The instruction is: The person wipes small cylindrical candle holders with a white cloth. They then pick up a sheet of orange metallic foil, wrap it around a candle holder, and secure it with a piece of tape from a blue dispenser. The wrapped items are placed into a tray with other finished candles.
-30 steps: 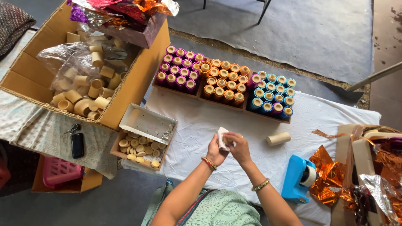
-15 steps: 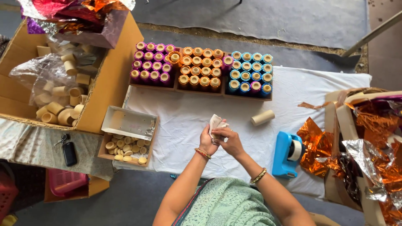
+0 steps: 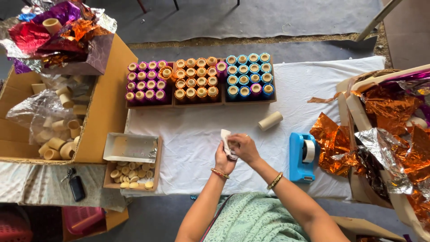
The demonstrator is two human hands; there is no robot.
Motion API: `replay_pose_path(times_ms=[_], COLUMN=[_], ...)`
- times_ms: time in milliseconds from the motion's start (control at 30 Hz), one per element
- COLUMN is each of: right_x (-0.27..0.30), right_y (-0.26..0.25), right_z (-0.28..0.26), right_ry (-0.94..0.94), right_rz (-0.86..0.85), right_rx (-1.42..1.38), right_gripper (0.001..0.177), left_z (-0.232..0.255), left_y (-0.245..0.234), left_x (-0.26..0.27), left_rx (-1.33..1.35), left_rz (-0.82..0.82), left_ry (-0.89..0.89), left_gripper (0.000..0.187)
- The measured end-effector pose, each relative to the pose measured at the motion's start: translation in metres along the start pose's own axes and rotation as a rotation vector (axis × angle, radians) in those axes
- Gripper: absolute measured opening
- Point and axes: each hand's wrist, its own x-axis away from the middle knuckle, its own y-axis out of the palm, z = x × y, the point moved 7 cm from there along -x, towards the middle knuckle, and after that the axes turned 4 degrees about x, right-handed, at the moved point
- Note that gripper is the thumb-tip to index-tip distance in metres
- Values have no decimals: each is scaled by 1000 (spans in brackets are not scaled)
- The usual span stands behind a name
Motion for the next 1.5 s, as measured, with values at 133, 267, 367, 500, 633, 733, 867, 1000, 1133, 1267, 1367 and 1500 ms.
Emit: replay_pose_path(times_ms=[133,267,367,500,633,733,867,1000,1133,1267,1367,1500], right_x=[-1,-14,-15,-16,-23,-16,-8,-15,1,1,-6,5], right_y=[3,3,0,-1,8,0,5,-2,17,17,-16,-1], right_z=[-13,7,-14,-31,-1,-22,-7,3,27,64,57,81], right_ry=[2,6,4,-248,-18,-73,-154,-49,214,413,551,693], right_rz=[-46,50,88,-1,-15,-4,-124,-1,-279,-240,-91,-94], right_rx=[-130,-8,-74,-151,-46,-67,-50,91,-52,-912,-1263,-1166], right_gripper=[31,34,32,36,35,36,35,34,38,45,45,44], left_z=[24,21,18,29,10,19,16,-2,6,20,45,59], left_y=[43,24,59,68,22,64,54,-11,-2,-5,80,123], left_x=[9,1,9,13,-2,13,10,-10,-2,-3,21,34], left_rx=[-67,8,0,26,33,12,20,0,-152,-65,4,88], left_rz=[31,45,93,15,26,62,17,111,135,42,-101,-255], left_ry=[-31,71,14,6,23,-21,30,124,-5,60,150,191], left_gripper=[62,55,57,63,57,60,55,47,48,52,58,65])
